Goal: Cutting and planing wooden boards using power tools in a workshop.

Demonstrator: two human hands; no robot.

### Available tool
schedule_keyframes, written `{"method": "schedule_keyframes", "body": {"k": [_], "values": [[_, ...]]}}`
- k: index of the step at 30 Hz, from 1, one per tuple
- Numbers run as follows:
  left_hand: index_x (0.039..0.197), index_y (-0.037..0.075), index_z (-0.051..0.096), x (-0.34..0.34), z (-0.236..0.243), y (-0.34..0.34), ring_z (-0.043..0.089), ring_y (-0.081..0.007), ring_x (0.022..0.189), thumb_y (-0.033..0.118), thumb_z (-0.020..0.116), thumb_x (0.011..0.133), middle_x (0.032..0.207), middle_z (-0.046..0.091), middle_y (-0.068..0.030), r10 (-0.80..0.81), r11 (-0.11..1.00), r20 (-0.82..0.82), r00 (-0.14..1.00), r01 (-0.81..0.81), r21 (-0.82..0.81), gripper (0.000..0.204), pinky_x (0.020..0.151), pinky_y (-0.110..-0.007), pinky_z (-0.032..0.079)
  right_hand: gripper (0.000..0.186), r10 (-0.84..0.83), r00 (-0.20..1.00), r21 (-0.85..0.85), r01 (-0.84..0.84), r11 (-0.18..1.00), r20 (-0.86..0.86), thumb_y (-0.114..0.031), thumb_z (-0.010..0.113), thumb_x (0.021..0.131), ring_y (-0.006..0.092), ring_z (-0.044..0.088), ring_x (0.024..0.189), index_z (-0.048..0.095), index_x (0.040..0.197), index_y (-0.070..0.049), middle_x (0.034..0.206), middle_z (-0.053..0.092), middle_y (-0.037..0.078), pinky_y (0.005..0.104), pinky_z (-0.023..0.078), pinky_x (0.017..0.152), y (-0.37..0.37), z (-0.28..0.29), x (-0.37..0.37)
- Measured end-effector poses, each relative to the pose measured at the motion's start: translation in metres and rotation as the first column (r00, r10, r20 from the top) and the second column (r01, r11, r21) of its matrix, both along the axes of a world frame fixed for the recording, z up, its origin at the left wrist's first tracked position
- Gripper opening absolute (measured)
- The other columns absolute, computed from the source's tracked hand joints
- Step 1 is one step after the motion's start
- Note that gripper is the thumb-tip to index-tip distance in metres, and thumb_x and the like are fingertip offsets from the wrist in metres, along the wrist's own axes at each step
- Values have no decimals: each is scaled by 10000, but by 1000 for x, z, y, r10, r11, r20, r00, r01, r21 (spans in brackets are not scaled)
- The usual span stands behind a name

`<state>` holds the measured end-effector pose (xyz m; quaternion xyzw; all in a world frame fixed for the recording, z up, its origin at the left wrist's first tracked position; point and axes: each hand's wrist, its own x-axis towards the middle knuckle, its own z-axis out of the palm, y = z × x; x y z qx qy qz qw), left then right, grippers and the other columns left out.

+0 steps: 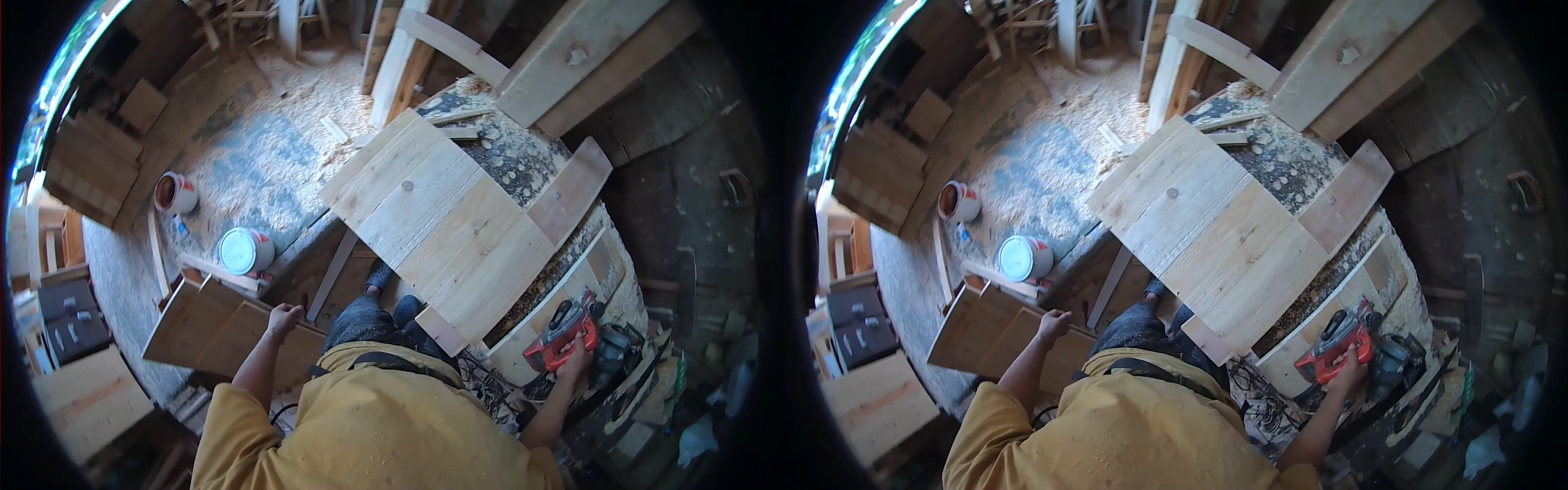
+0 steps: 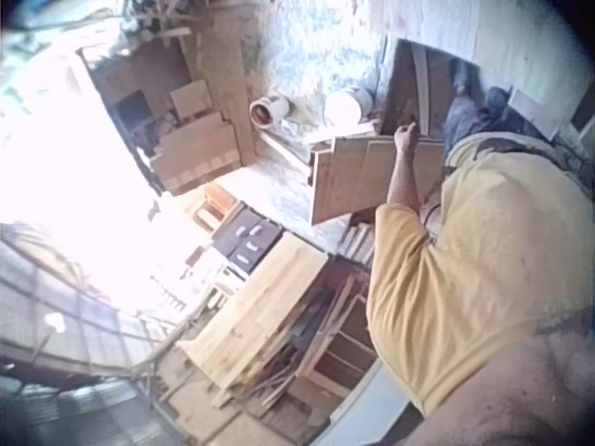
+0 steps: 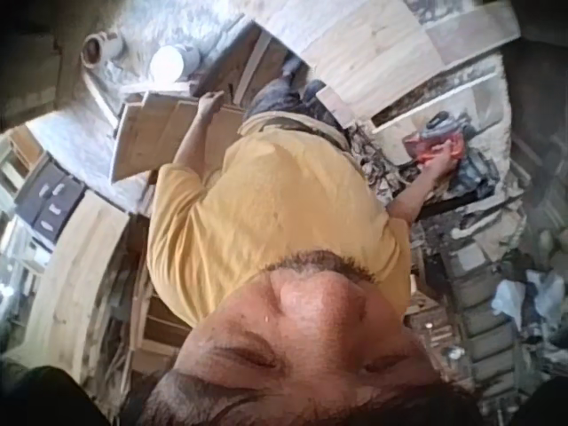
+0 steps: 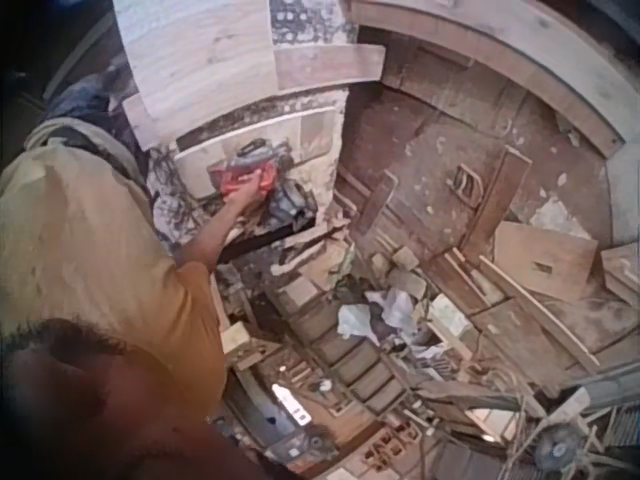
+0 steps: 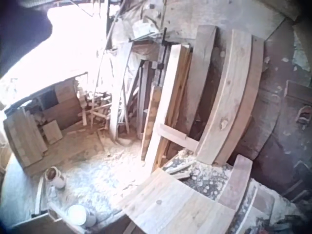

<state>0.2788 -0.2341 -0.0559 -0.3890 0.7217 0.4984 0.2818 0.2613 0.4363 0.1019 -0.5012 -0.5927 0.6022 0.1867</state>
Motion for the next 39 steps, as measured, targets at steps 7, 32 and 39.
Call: {"method": "schedule_keyframes", "body": {"k": [7,32,39], "values": [[871,1,616,203,-22,32,573,-146,638,217,677,831,774,629,-71,274,958,100,956,-281,60,227,598,-285,486,133,90,993,-1,-90,996,-78,-124,627,847,100,480,532,554,898,-26,654,503,10,233,414,467,-9,6,2],[873,16,655,160,-10,-44,574,-120,682,165,668,789,748,624,-29,108,986,-126,986,-89,143,172,636,-263,475,635,428,703,713,-680,169,569,-116,681,705,375,380,1231,434,1279,-11,1298,438,192,490,284,1042,-199,-66,24],[1187,70,613,161,-4,-31,596,-189,1043,396,633,849,1149,643,-91,-271,891,-84,959,283,356,471,929,-326,444,549,549,496,605,-796,-21,672,-114,696,686,359,399,1185,503,1193,-27,1220,480,169,465,310,1025,-260,-72,-2]]}}
